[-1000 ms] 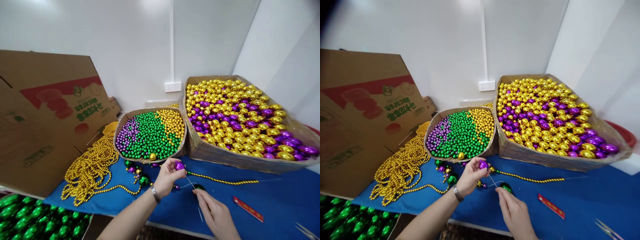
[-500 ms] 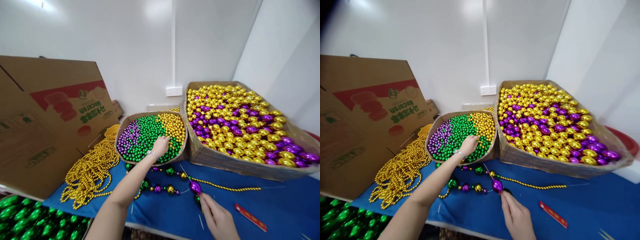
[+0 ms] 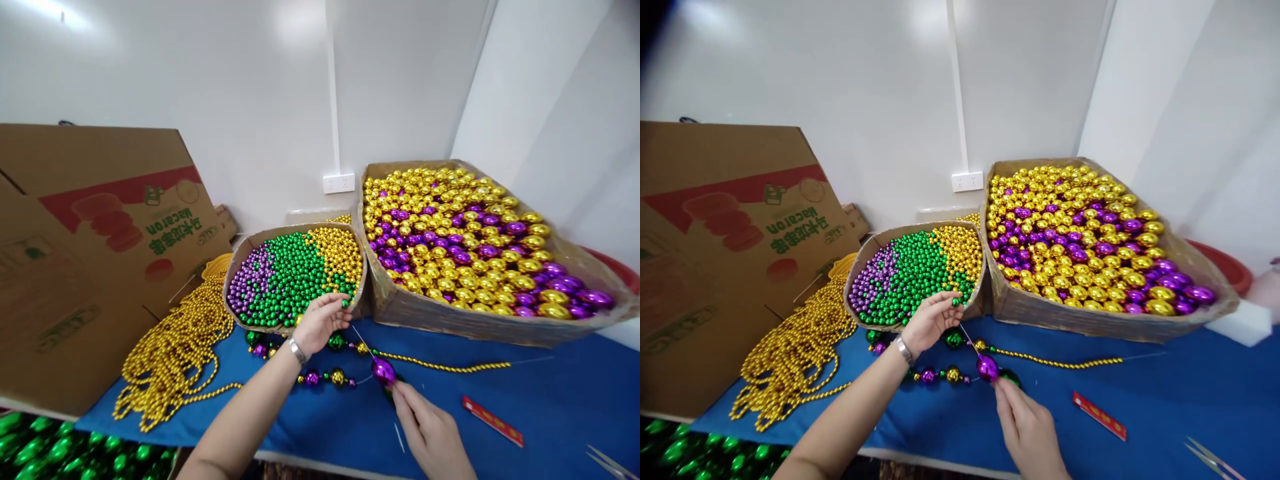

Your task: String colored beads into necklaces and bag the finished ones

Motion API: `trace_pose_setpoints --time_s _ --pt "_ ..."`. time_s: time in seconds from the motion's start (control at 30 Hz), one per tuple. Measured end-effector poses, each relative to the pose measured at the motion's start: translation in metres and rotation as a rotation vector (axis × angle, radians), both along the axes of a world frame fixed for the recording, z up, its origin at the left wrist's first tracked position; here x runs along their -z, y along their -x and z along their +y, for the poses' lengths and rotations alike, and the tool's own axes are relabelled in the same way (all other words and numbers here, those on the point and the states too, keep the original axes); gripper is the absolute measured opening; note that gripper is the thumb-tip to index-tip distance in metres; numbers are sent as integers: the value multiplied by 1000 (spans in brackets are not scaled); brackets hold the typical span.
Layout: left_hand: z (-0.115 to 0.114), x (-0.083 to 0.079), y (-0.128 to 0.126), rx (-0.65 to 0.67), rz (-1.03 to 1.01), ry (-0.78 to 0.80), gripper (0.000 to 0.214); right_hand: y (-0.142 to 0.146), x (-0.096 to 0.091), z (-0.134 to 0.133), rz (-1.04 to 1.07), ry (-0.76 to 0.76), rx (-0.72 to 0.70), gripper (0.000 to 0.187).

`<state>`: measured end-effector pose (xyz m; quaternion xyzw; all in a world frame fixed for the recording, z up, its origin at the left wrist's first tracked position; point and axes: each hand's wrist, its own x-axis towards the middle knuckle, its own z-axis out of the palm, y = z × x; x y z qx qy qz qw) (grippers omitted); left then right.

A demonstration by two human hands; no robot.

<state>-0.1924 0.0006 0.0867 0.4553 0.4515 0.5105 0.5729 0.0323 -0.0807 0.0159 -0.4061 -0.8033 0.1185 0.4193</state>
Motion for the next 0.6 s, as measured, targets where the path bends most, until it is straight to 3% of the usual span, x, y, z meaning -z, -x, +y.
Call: trace_pose_setpoints --time_s 0.03,0.1,0.27,0.43,0.6 --pt "-9 1 -3 9 -177 54 28 0 -1 0 0 -1 -1 29" --pt "-21 2 -8 14 -340 119 27 1 -2 -2 -2 -3 -2 29" --pt "-33 2 -11 8 -357 128 25 1 -2 -3 -13 -10 4 29" --pt "-39 0 -12 8 -211 40 28 -1 2 -1 -29 -35 13 30" --pt "-45 -3 -9 40 273 -231 32 -2 4 -1 -47 -52 5 31"
